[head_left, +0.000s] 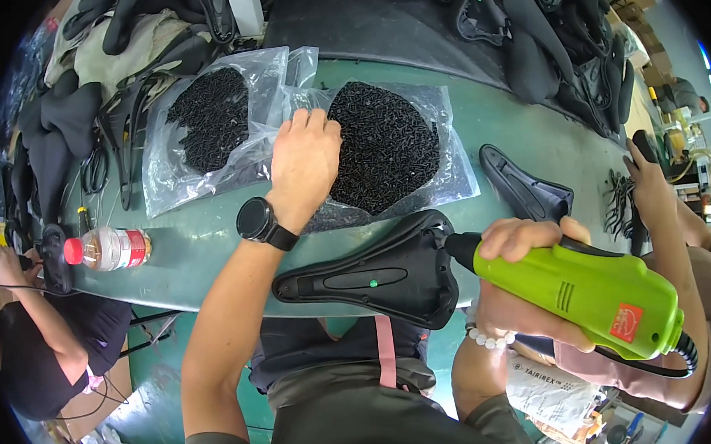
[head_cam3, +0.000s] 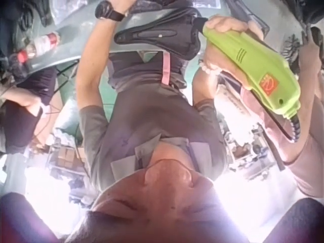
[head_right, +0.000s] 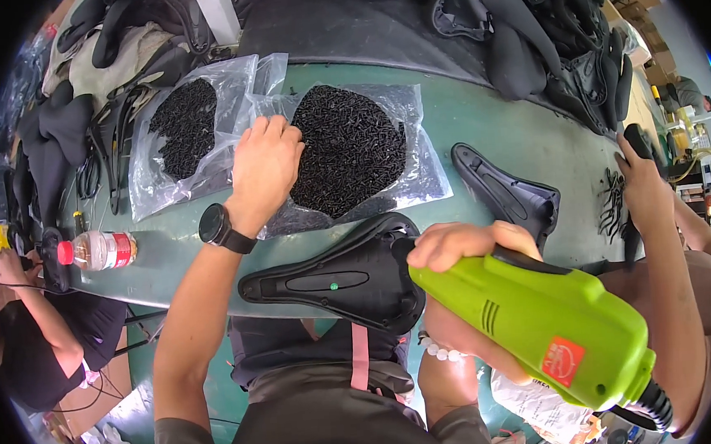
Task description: Assembling bicycle saddles by attaching the plastic base to the padded seat using an electric screwdriver.
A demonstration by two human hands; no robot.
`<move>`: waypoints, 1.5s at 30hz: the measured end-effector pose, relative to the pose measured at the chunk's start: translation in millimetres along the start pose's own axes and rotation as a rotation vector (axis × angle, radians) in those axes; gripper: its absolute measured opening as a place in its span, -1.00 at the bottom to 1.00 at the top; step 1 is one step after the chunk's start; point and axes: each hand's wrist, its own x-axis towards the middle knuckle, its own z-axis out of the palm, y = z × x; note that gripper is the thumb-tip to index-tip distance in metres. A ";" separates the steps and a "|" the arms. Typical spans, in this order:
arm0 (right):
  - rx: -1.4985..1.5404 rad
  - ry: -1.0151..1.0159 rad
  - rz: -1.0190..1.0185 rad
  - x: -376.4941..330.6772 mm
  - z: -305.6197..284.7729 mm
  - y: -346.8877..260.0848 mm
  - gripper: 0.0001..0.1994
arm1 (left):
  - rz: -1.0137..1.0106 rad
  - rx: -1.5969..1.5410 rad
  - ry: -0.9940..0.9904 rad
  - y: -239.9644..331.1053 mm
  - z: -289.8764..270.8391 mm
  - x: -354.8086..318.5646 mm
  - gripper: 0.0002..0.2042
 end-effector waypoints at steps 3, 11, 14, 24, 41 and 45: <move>0.012 0.070 0.051 -2.5 0.2 1.7 0.27 | 0.037 -0.043 0.099 2.2 -1.2 2.3 -0.83; 0.087 -0.010 0.062 -2.4 -6.8 14.3 0.27 | 0.023 -0.219 0.132 8.8 -3.2 4.1 -0.91; 0.095 -0.041 0.097 -4.3 -9.3 12.8 0.18 | 0.130 -0.557 0.167 41.6 -17.8 -20.4 -0.93; -0.066 -0.236 0.106 3.8 -13.8 24.8 0.23 | 0.491 -0.725 -0.131 98.8 -22.9 -82.7 -0.81; -0.092 0.032 0.192 -6.8 -0.4 -36.8 0.17 | 0.463 -0.793 0.043 106.9 -25.5 -80.2 -0.82; -0.115 -0.039 0.191 -7.9 -1.6 -34.6 0.17 | 0.530 -0.634 0.043 105.5 -38.8 -69.4 -0.64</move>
